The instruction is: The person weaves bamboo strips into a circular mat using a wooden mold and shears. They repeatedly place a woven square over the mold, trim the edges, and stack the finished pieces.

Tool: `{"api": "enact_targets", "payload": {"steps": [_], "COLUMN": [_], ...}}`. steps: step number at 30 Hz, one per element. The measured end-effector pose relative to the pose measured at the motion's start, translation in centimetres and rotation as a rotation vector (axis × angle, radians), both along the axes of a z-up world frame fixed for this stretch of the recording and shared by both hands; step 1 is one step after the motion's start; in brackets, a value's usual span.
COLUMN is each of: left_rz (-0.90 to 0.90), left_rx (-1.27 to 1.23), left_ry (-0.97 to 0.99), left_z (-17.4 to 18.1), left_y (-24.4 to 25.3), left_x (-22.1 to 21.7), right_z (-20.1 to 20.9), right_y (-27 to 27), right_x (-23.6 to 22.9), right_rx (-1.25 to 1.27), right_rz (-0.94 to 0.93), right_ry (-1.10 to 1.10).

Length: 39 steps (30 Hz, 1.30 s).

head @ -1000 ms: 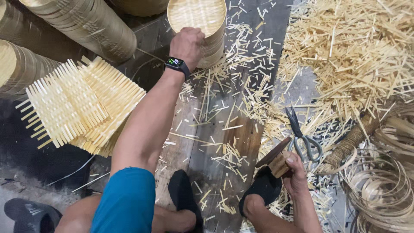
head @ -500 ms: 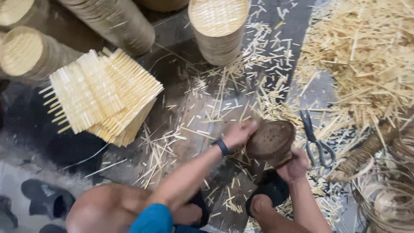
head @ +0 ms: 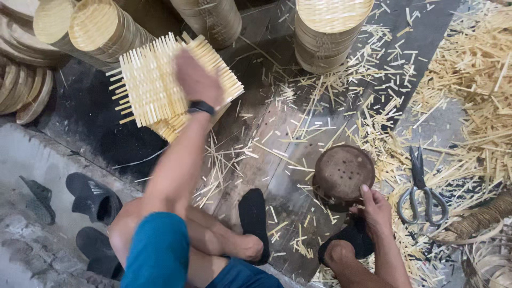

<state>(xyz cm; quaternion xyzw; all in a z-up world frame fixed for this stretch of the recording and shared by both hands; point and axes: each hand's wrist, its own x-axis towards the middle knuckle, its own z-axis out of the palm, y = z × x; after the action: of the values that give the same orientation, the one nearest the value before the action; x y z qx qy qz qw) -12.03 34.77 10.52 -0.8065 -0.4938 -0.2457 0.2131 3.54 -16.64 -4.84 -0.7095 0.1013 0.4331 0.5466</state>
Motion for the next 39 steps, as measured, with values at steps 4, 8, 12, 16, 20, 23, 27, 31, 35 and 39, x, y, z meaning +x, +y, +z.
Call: {"api": "enact_targets", "payload": {"steps": [4, 8, 12, 16, 20, 23, 27, 31, 35, 39], "left_rz": [0.366, 0.231, 0.059, -0.228, -0.765, -1.192, -1.499, -1.485, -0.899, -0.359], "left_rx": [-0.731, -0.541, 0.047, 0.040, -0.245, -0.719, -0.329, -0.693, -1.197, -1.688], "left_ry": [0.123, 0.107, 0.325, 0.359, 0.272, 0.374, 0.572, 0.356, 0.045, -0.383], "left_z": [2.1, 2.7, 9.9, 15.5, 12.1, 5.2, -3.0, -7.9, -11.9, -16.4], "left_y": [5.2, 8.4, 11.0, 3.8, -11.0, -22.0, -29.9, -31.4, -28.7, -24.7], "left_x": [-5.8, -10.5, -15.1, -13.7, -6.3, 0.1, 2.8, 2.4, 3.9, 6.6], "right_z": [-1.6, -2.6, -2.2, -0.9, 0.9, 1.8, 1.3, -0.2, -1.4, -1.9], "right_y": [-0.6, -1.4, -2.6, -2.5, -3.2, -3.2, -1.8, -1.0, -1.1, -1.1], "right_x": [0.3, 0.1, -0.3, 0.6, 1.7, 2.4, 3.5, 3.2, 3.1, 2.8], "right_rx": [0.051, 0.075, 0.120, 0.016, 0.321, 0.739, 0.416, 0.333, 0.265, 0.208], "right_rz": [-0.009, 0.014, -0.044, -0.059, -0.198, -0.260, -0.121, -0.105, -0.145, -0.125], "right_ry": [0.022, 0.006, -0.040, -0.268, -0.167, 0.141, -0.033, -0.179, -0.180, -0.273]}}
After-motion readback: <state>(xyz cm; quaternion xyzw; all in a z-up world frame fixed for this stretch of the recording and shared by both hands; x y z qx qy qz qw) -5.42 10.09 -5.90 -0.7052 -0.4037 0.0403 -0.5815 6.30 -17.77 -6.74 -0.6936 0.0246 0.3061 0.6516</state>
